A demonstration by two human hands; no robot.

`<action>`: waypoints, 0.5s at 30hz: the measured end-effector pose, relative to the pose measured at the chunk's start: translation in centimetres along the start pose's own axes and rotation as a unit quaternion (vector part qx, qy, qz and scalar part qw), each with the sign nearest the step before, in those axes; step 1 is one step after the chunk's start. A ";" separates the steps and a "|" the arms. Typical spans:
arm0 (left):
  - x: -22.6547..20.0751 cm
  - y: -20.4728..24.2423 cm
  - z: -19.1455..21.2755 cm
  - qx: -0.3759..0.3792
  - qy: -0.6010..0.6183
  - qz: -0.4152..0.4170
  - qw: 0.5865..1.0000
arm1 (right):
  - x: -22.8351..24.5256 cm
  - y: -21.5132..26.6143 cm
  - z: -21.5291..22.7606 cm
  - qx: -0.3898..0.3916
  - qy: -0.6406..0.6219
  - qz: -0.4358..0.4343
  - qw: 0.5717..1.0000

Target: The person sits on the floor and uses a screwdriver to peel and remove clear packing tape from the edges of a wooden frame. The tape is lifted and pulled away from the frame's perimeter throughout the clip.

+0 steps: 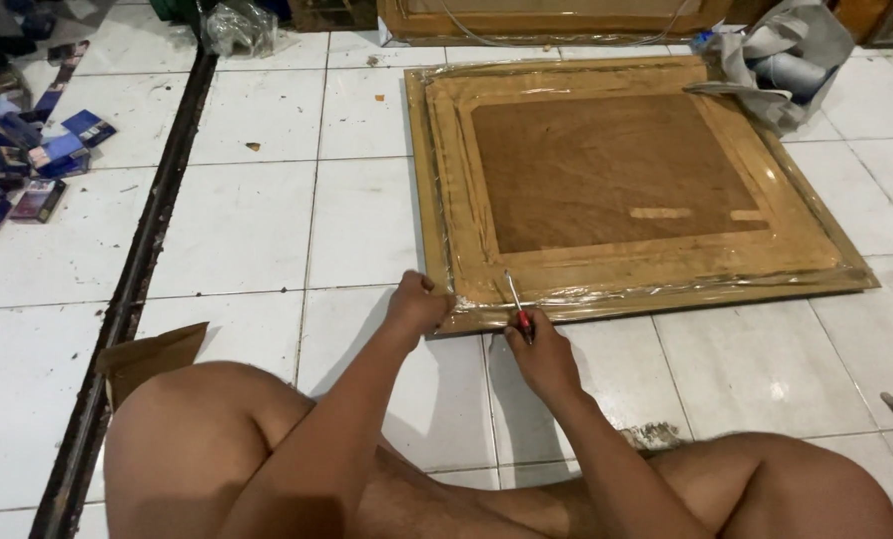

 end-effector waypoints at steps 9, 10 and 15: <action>-2.0 1.2 1.5 0.026 -0.026 -0.015 0.999 | 0.0 -0.1 0.1 0.000 -0.008 0.005 1.000; -1.6 1.3 1.6 0.026 -0.026 -0.012 0.999 | -0.4 -0.1 -0.3 0.003 -0.007 0.003 1.000; -1.7 1.4 2.4 0.036 -0.042 0.005 0.998 | 0.2 -0.3 -1.7 -0.009 -0.037 0.012 0.999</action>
Point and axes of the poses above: each hand's wrist, its own y-axis away from the middle knuckle, its own z-axis out of the back of the hand, x = y × z, the point moved 2 cm from there along -y, towards the middle knuckle
